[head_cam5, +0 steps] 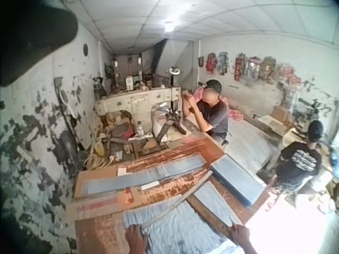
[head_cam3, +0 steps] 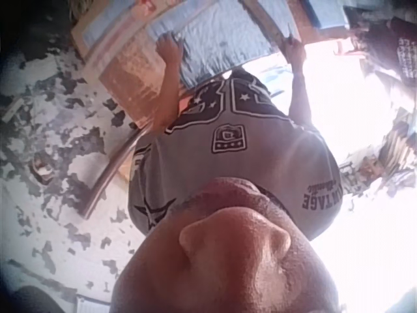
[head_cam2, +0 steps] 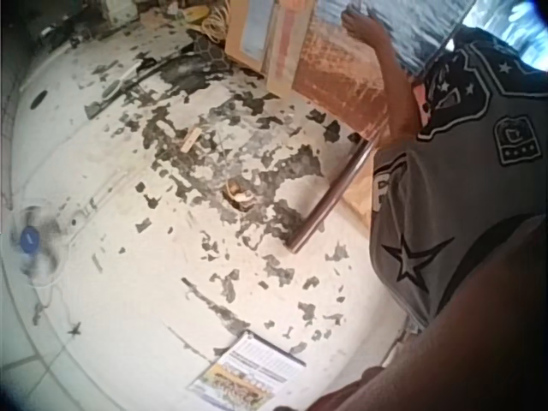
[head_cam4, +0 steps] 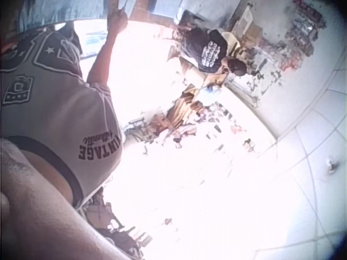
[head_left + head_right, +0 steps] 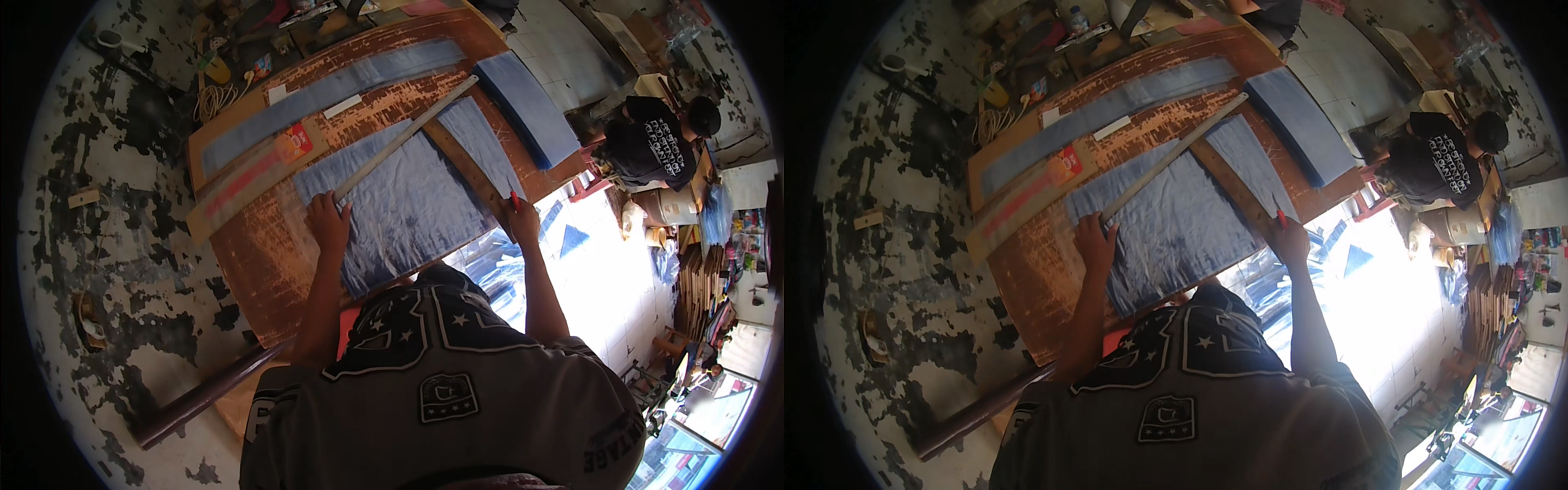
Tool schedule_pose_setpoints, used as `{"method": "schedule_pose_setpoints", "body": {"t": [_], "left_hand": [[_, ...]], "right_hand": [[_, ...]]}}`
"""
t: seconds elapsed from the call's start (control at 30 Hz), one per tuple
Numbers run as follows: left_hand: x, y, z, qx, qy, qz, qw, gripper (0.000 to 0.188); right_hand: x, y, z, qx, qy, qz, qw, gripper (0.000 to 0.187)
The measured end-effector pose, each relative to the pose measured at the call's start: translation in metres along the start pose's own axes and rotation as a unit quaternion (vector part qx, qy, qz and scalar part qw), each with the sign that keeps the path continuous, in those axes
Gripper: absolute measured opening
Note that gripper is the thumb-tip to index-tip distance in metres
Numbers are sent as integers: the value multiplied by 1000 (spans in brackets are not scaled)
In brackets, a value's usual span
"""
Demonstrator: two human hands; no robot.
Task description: The person cuts several large blue plastic sheets using a utility knife and a metal ruler on a workbench, then sets them aside one by one.
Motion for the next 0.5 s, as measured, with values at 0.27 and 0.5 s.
{"method": "schedule_pose_setpoints", "body": {"t": [0.27, 0.5], "left_hand": [[-31, -17, -2, 46, -99, -107, 988, 32], [-8, -16, -14, 104, -97, -222, 965, 25]], "right_hand": [[-8, -15, 0, 29, -25, 28, 999, 37], [-34, -15, 26, 51, -24, 24, 998, 38]]}}
Point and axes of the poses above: each hand's wrist, its own z-axis towards the middle knuckle, its own x-axis out of the back of the hand, y = z × x, the point moved 9 cm from there along z, towards the middle knuckle, and after that the axes turned 10 degrees about y, right-handed, at the moved point
